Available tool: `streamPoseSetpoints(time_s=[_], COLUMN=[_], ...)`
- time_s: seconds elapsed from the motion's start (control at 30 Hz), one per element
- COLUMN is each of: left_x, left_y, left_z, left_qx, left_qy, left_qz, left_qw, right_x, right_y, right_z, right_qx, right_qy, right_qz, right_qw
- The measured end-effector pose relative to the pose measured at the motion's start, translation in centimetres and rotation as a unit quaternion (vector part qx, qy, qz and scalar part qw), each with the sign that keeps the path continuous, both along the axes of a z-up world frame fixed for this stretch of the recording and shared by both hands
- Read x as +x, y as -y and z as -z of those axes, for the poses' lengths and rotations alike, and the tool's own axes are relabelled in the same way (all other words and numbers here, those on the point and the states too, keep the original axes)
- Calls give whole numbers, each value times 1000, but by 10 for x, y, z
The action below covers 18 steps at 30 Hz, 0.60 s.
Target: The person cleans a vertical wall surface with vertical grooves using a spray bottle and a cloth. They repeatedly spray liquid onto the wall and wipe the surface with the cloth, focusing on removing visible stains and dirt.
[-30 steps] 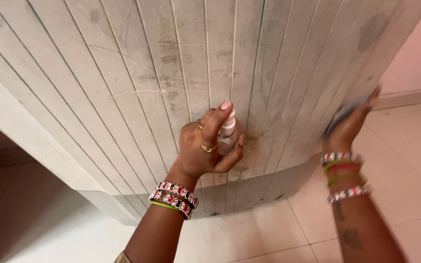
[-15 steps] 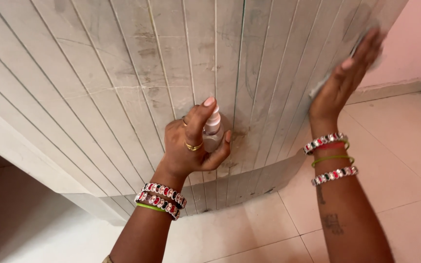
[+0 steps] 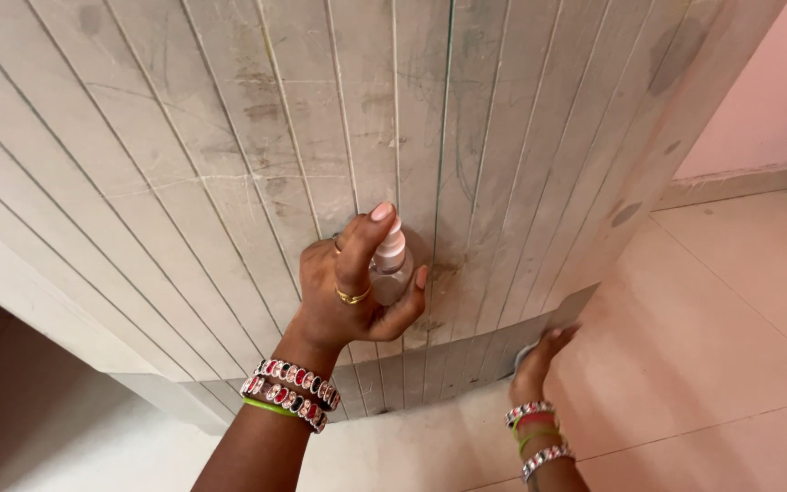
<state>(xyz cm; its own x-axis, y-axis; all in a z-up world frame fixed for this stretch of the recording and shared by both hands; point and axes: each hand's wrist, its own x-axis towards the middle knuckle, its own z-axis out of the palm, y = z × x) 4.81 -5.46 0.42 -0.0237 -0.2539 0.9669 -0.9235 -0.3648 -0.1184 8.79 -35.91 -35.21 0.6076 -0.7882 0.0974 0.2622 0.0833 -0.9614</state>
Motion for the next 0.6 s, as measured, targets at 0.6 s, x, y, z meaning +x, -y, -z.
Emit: streamPoseSetpoints(time_s=[0.6], left_x=[-4], left_y=[-1], left_z=[-2], left_qx=[6], left_qy=[-22], left_qz=[-9], left_qw=[1000], right_x=[7], right_y=[77], right_z=[-364], right_qx=[-290], right_qy=[318], right_qz=[-126], right_qw=[894])
